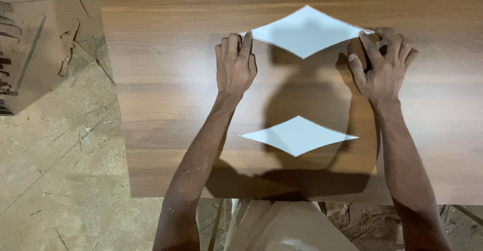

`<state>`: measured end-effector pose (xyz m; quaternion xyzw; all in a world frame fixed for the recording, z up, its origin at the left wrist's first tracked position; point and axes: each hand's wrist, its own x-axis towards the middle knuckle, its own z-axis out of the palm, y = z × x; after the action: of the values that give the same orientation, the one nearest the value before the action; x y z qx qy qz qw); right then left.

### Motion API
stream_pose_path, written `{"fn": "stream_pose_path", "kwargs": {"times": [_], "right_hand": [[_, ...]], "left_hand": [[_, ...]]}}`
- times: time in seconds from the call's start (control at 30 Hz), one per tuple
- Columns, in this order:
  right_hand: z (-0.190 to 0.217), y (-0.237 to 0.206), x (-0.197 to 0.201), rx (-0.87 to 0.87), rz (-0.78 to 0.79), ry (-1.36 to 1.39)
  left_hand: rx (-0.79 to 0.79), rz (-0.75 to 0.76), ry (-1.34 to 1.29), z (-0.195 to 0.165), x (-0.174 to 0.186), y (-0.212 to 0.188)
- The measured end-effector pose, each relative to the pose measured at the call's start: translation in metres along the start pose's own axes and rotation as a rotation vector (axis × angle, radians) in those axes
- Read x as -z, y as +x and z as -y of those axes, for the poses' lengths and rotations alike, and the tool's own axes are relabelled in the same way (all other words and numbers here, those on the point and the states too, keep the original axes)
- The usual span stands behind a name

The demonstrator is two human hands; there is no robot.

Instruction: The person places white diamond-shaped paper templates onto a large wood-grain panel, aligning each one and pressing it flat with their hands. They work along the panel row by row, and another person briefly helps position templates while the person continues smoothing them down.

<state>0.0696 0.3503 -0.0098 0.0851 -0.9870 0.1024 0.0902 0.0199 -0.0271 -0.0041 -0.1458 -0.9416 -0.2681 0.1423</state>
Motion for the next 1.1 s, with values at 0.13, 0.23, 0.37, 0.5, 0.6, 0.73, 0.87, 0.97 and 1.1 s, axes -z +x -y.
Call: {"fn": "stream_pose_path", "kwargs": {"times": [0.13,0.23,0.37,0.5,0.6,0.73,0.87,0.97,1.1], "right_hand": [[-0.001,0.002,-0.001,0.021,-0.028,-0.034],[0.000,0.001,0.000,0.007,-0.025,-0.001],[0.003,0.000,0.000,-0.020,-0.036,0.081],[0.002,0.003,0.000,0.004,-0.043,-0.021],[0.001,0.004,-0.002,0.008,-0.053,-0.017],[-0.001,0.002,-0.005,-0.025,-0.036,0.053],[-0.003,0.001,-0.009,-0.007,-0.065,-0.005],[-0.006,0.004,-0.012,-0.025,-0.058,0.065],[-0.011,0.004,-0.018,-0.032,-0.156,0.067]], "left_hand": [[-0.012,0.012,-0.003,0.000,-0.003,0.000],[-0.022,0.002,-0.017,0.001,-0.003,-0.002],[-0.055,-0.045,-0.019,0.001,-0.004,-0.004],[-0.020,-0.006,0.011,0.001,-0.005,-0.006],[-0.004,0.020,0.023,0.001,-0.006,-0.005],[0.015,0.050,0.031,0.001,-0.005,-0.005],[0.007,0.051,0.040,0.001,-0.006,-0.002],[0.015,0.047,0.058,0.000,-0.007,0.000],[0.011,0.035,0.034,-0.002,-0.007,0.002]]}}
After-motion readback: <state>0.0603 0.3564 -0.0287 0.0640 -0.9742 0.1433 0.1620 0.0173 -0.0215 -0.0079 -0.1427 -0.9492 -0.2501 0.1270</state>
